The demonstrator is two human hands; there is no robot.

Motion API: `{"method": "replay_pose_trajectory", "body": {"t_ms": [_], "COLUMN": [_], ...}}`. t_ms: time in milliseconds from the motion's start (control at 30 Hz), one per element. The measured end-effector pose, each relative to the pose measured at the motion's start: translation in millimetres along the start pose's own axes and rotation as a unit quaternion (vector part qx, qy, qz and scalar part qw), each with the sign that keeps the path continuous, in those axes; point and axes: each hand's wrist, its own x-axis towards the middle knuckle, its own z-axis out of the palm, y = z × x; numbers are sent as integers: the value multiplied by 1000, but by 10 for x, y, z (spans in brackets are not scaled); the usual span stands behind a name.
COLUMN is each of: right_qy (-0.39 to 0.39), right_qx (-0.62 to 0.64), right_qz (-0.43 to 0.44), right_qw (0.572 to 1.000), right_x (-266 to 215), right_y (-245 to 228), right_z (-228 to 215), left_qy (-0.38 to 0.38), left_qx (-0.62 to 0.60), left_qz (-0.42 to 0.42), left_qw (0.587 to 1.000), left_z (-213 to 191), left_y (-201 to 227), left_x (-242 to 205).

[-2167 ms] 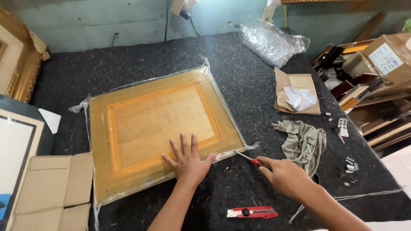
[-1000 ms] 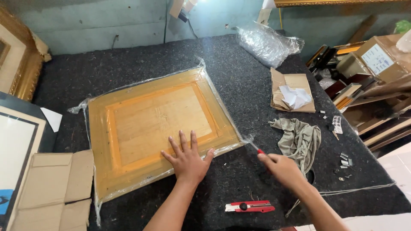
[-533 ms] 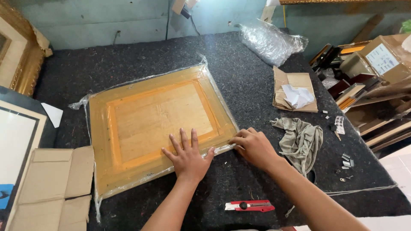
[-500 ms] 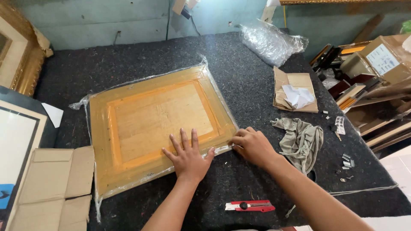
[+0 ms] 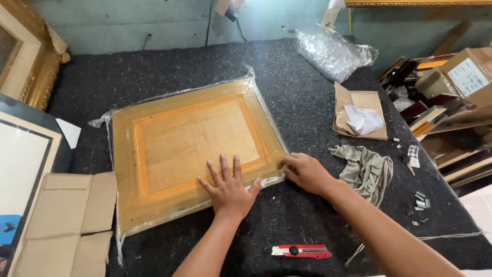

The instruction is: Removing protective plastic wrap from a wooden picture frame by puncturing it with a screwdriver and peeling it off.

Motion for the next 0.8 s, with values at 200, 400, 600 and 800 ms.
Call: {"method": "replay_pose_trajectory", "body": {"t_ms": [200,400,600,800], "right_qy": [7,21,18,28], "right_qx": [-28,-41,0,114], "right_qz": [-23,10,68,67], "right_qw": [999,999,998,991], "right_x": [-47,4,35,-112], "right_y": [21,5,67,53], "right_z": [-34,29,130,113], "left_qy": [6,3,-8,5], "left_qx": [14,10,14,11], "left_qz": [-1,4,4,10], "left_qw": [1000,1000,1000,1000], "left_z": [14,36,6,-4], "left_y": [7,-2,0,-2], "left_x": [-2,6,-1,-16]}}
